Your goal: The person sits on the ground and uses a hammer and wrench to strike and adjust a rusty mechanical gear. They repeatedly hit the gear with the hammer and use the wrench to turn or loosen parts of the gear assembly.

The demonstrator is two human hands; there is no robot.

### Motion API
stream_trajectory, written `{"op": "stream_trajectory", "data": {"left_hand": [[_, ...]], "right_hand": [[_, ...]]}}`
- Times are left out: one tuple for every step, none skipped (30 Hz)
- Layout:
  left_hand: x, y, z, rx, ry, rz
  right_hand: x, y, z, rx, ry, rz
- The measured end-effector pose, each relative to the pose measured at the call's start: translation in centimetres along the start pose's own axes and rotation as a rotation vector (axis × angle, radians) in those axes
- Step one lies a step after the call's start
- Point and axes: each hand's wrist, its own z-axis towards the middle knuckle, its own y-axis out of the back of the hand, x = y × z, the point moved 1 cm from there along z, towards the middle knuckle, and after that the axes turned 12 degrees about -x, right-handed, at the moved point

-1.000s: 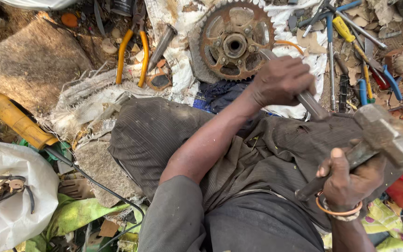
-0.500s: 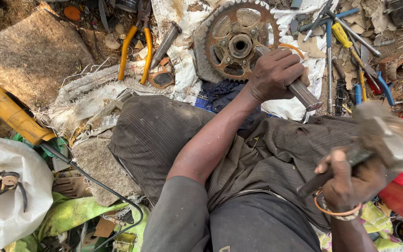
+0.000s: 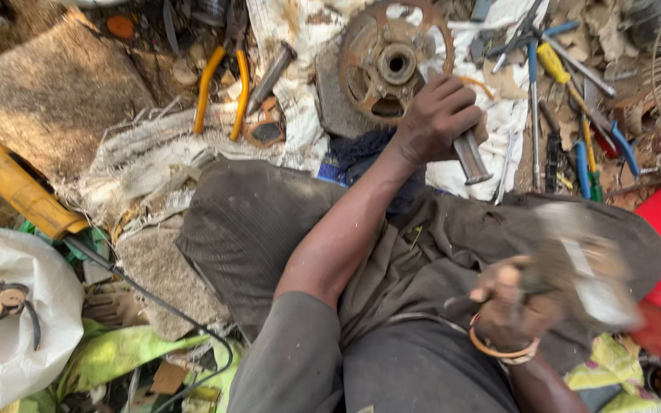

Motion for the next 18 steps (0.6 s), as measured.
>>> {"op": "stream_trajectory", "data": {"left_hand": [[-0.5,0.2,-0.3,0.010,0.005,-0.010],[-1.0,0.3,-0.5,0.006,0.033,-0.019],[-0.8,0.1,-0.1,-0.008,0.038,-0.020],[-0.7,-0.2,0.4,-0.022,0.044,-0.022],[-0.9,-0.7,0.7,-0.037,0.031,-0.026],[-1.1,-1.2,0.9,-0.053,0.018,-0.030],[-1.6,-1.6,0.6,-0.066,0.019,-0.032],[-2.0,-2.0,0.4,-0.045,0.025,-0.034],[-2.1,-2.5,0.5,-0.029,0.022,-0.037],[-2.0,-2.9,0.6,-0.012,0.020,-0.040],[-1.6,-3.0,0.8,0.000,0.015,-0.034],[-1.1,-3.0,1.0,0.012,0.010,-0.029],[-1.0,-2.8,0.9,0.028,0.012,-0.027],[-0.9,-2.4,0.9,0.008,0.025,-0.032],[-0.5,-2.1,1.0,-0.016,0.033,-0.037],[-0.3,-1.8,1.2,-0.040,0.042,-0.042],[-0.1,-1.6,1.5,-0.031,0.041,-0.022],[0.0,-1.4,1.7,-0.022,0.041,-0.001]], "right_hand": [[1.1,1.0,0.3,-0.057,0.007,0.050],[2.2,2.0,0.9,0.027,0.012,0.159],[2.8,3.0,2.8,0.112,0.037,0.282],[3.1,3.7,4.2,0.199,0.064,0.405],[3.3,4.1,4.7,0.283,0.084,0.521],[3.1,4.4,4.9,0.104,0.149,0.405],[3.2,4.8,4.6,-0.070,0.201,0.281],[3.1,4.9,4.2,-0.148,0.220,0.203],[2.9,4.6,3.7,-0.228,0.243,0.125],[3.1,4.4,3.5,-0.214,0.232,0.094],[3.1,3.8,3.4,-0.199,0.213,0.088],[3.3,3.2,3.5,-0.185,0.193,0.082],[3.6,2.8,3.4,-0.171,0.155,0.091],[4.0,2.5,3.1,-0.160,0.114,0.095],[4.1,2.1,3.3,-0.149,0.081,0.103],[4.1,1.9,3.1,-0.142,0.044,0.106],[4.0,1.6,3.1,-0.135,0.021,0.104],[3.7,1.5,2.9,-0.128,-0.002,0.102]]}}
